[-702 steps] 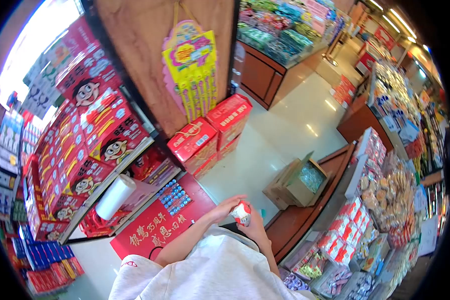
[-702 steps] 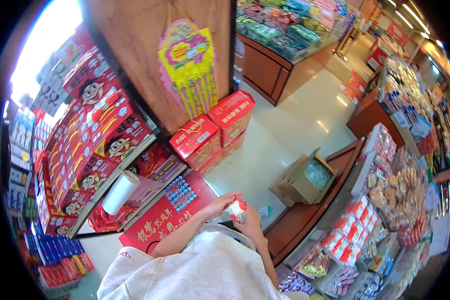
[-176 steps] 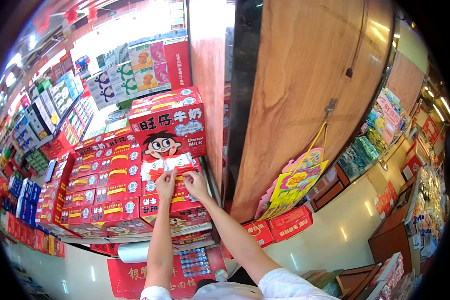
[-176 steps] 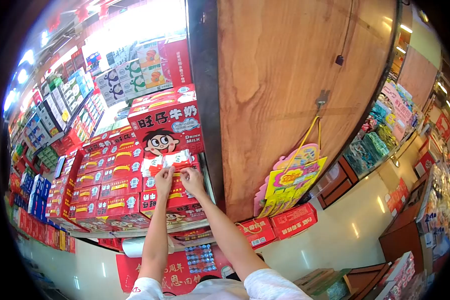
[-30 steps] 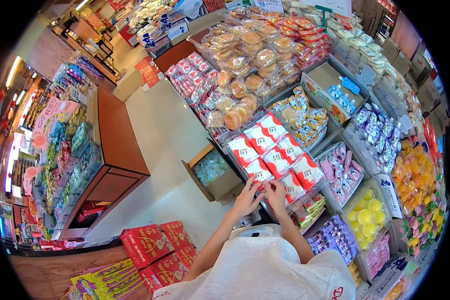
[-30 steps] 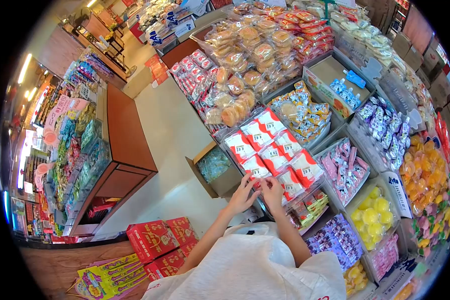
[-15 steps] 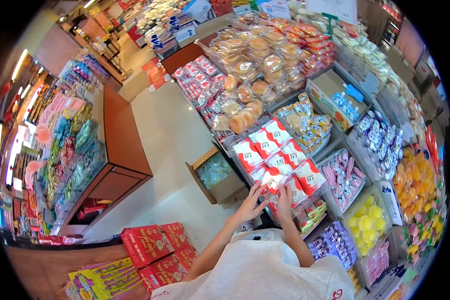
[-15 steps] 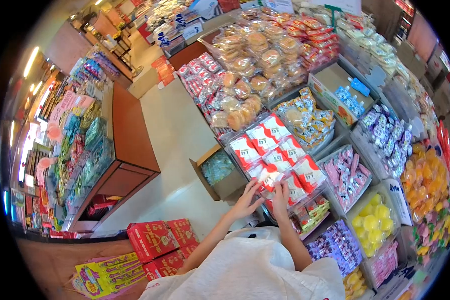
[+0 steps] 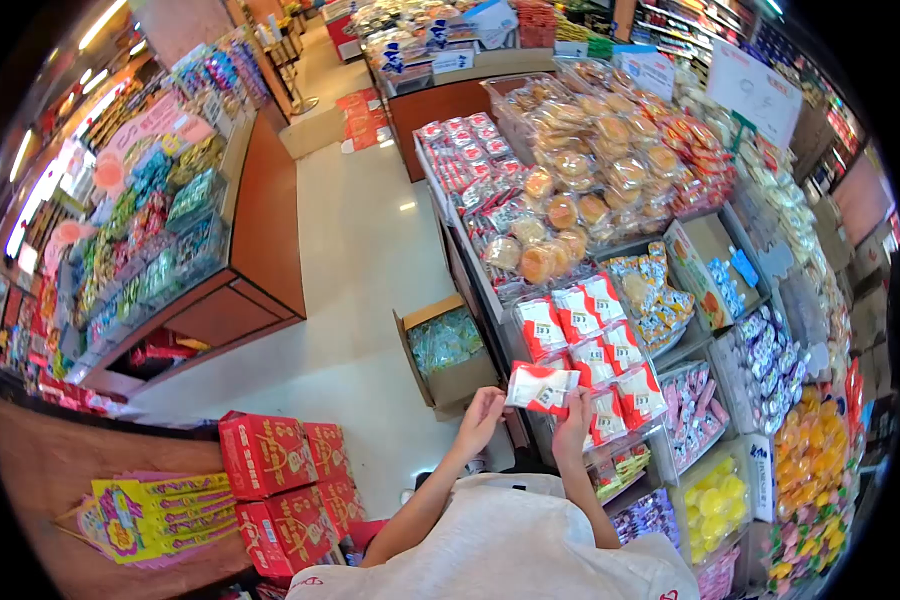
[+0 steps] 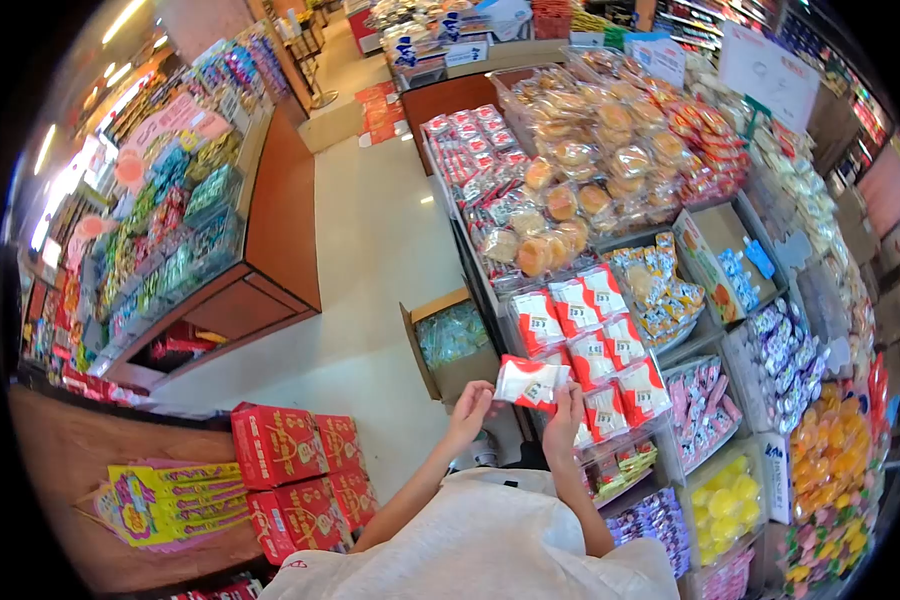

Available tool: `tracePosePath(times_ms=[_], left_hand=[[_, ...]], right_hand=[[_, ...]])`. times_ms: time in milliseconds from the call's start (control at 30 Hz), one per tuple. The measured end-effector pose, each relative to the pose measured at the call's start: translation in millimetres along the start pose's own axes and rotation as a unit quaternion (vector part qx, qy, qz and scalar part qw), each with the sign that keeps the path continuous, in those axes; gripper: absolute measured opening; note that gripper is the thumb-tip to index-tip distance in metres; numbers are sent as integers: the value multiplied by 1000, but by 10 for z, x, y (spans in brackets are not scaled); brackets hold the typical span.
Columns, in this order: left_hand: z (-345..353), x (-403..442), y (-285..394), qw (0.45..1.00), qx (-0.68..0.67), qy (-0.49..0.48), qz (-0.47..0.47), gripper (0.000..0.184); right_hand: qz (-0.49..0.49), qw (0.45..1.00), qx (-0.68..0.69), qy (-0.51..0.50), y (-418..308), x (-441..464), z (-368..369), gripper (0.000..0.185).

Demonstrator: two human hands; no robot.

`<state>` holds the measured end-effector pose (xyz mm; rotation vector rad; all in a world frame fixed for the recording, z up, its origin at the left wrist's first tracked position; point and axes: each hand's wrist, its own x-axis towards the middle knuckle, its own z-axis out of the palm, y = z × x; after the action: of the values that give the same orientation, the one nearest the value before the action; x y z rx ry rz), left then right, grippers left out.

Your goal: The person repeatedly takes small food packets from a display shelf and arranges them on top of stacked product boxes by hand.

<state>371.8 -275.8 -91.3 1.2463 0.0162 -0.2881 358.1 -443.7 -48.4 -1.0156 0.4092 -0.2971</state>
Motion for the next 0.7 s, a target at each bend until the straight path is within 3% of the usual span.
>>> tracePosePath(times_ms=[133, 333, 467, 700], left_hand=[[-353, -125, 100, 992, 110, 63, 27, 19], [-739, -403, 171, 980, 61, 173, 77, 22], [-1014, -664, 213, 964, 19, 251, 88, 22], [-1545, -1363, 401, 907, -6, 407, 106, 23]], right_hand=[[31, 995, -58, -80, 352, 37, 92, 11], [123, 970, -40, -206, 436, -115, 677, 16], [157, 941, -111, -278, 685, -220, 1022, 17], [257, 848, -140, -441, 1271, -570, 1639, 16]])
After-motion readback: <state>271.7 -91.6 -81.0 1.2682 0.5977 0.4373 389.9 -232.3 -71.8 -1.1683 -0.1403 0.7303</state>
